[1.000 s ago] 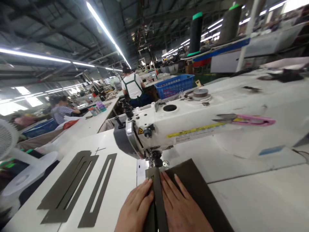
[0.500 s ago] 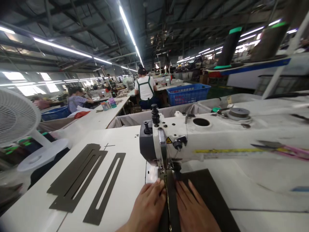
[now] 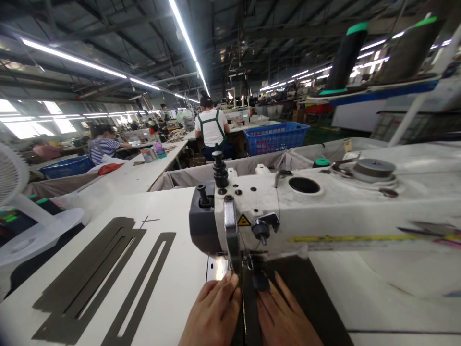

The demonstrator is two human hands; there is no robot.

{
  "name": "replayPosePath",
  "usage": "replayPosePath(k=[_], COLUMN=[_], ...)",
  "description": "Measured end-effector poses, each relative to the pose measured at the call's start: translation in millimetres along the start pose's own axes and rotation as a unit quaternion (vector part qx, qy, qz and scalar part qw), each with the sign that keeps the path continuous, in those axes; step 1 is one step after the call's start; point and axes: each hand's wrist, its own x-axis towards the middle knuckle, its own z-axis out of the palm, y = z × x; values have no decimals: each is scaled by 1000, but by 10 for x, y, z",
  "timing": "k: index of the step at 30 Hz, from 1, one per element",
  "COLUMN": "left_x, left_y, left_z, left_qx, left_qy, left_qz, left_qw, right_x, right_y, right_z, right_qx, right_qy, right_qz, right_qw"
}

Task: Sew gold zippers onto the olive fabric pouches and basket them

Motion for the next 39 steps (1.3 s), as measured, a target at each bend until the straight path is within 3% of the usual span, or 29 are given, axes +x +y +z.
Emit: replayPosePath(k=[9,13,18,21,24,29,33,39], left_x=[98,108,96,63,42,63,93,141], left_y=[71,64,33,-32,-151,-329,-317,-120], left_z=[-142,-173,-150,-159,-192,-219,-238,-267], left_qx=[10,15,17,24,30,29,35,66], left_qy=[-10,-26,-17,-40,-75,-81,-86,-73], left_qz=[25,33,39,47,92,158,149,125], left_qw=[1000,999,999,998,992,984,984,987], right_x=[58,52,43,91,164,227,206,95], right_y=[-6,-5,-37,-57,-48,8,-6,-121], right_z=[-185,-178,-111,-109,-170,-259,-215,-43], right_qx=[50,75,109,123,163,231,196,106], right_qy=[-21,-43,-45,-40,-83,-139,-115,-34], right_qz=[35,30,97,146,170,182,190,143], right_qw=[998,996,988,981,968,945,955,983])
